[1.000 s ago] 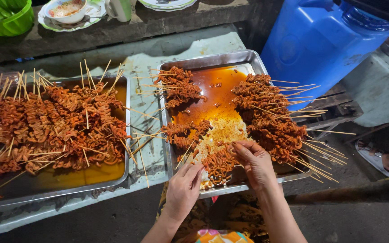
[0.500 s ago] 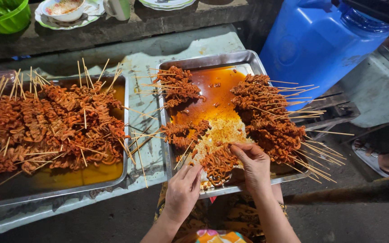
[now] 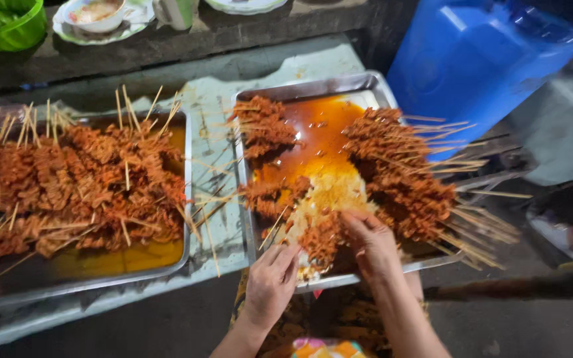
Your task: The person threads pieces of marinated meat onto wooden skewers by hand, gathering the meat from a metal tray and placing the finished skewers onto another tray.
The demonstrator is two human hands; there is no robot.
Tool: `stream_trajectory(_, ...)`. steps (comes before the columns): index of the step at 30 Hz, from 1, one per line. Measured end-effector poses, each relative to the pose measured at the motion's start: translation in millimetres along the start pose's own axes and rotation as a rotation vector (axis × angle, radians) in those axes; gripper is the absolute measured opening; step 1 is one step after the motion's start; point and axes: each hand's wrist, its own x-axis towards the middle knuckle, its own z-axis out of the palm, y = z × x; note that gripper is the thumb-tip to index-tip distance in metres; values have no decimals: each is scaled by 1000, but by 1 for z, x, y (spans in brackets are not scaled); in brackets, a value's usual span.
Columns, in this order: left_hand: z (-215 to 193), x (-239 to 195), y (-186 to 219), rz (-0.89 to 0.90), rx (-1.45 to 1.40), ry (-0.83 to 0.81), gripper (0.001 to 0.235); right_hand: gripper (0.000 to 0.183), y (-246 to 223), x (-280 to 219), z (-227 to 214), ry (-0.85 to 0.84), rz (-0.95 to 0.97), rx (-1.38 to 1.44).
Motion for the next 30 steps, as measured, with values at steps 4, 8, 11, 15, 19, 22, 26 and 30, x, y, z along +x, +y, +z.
stream_trajectory(4, 0, -5, -5, -8, -19, -34, 22, 24, 6, 0, -13, -17, 95, -10)
stream_trajectory(8, 0, 1, -1, -117, -80, -41, 22, 27, -7, -10, 4, -119, 84, 71)
stream_trajectory(11, 2, 0, -2, -68, -49, -17, 19, 39, -20, -28, 15, -225, 52, 117)
stream_trajectory(15, 4, -1, -1, -130, -43, -30, 16, 41, -23, -37, 37, -231, -49, -24)
stream_trajectory(19, 6, 0, -3, -141, -50, -42, 16, 42, -24, -38, 43, -200, -80, -61)
stream_trajectory(22, 6, -1, -3, -130, -43, -47, 16, 40, -24, -40, 44, -176, -88, -90)
stream_trajectory(26, 5, 2, -2, -167, -42, -74, 14, 38, -22, -40, 45, -102, -119, -126)
stream_trajectory(30, 2, 6, 2, -92, 12, -89, 16, 37, -22, -35, 44, -65, -180, -49)
